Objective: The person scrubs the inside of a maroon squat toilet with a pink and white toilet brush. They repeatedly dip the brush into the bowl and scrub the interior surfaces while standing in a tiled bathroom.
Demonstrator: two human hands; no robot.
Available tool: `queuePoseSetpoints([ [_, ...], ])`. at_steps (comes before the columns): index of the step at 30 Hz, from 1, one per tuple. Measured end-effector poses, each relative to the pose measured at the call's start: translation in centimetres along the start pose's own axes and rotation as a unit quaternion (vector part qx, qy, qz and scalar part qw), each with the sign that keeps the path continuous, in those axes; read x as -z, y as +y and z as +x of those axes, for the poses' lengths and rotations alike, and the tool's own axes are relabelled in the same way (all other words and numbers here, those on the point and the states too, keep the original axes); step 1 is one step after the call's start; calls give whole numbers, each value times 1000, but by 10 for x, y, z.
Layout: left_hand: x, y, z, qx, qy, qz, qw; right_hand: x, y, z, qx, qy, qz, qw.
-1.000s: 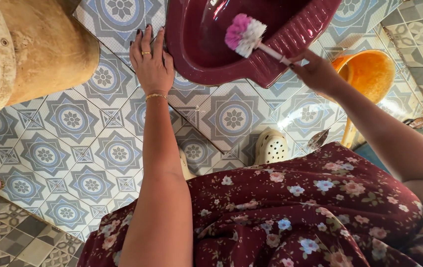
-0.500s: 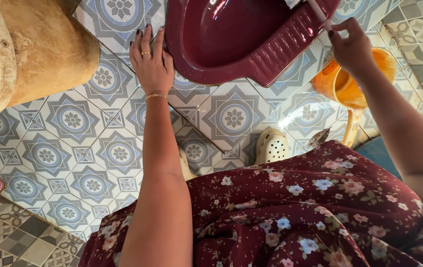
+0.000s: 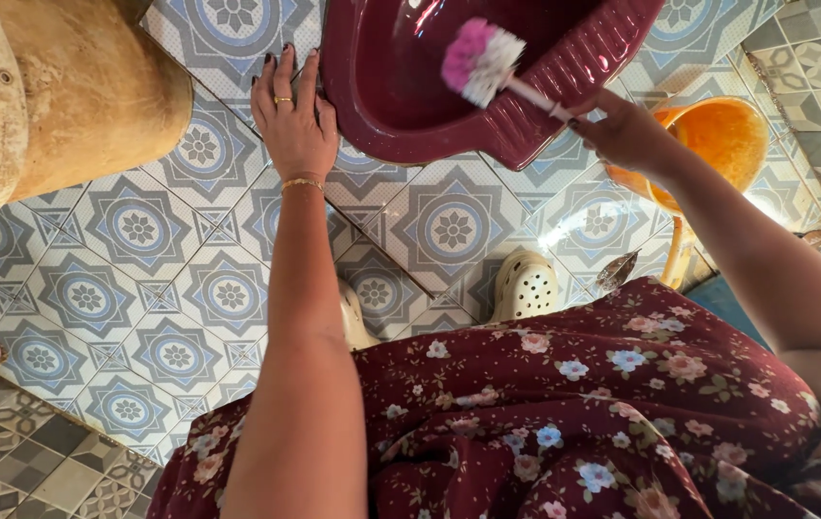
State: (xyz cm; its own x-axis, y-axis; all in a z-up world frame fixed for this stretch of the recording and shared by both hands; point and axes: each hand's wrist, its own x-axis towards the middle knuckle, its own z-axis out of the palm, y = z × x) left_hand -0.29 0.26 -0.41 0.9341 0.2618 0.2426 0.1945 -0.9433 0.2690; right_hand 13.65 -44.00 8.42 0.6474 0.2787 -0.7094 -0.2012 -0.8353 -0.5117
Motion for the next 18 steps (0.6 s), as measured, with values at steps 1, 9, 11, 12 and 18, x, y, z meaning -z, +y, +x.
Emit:
queuePoseSetpoints([
  [1,0,-4,2,0,3,2,1000,2,-13,-5,4,1,0,1000],
  [9,55,-22,71,-99,-291,42,951,17,-126,-25,158,-27,-222,962],
  [11,47,-22,94,-93,-345,60,932,-2,-149,-15,169,-33,-277,945],
  [12,43,-21,105,-86,-397,74,911,-10,-161,-12,176,-39,-335,925],
  [18,6,19,136,-18,-273,41,961,-13,-215,4,213,22,-376,902],
])
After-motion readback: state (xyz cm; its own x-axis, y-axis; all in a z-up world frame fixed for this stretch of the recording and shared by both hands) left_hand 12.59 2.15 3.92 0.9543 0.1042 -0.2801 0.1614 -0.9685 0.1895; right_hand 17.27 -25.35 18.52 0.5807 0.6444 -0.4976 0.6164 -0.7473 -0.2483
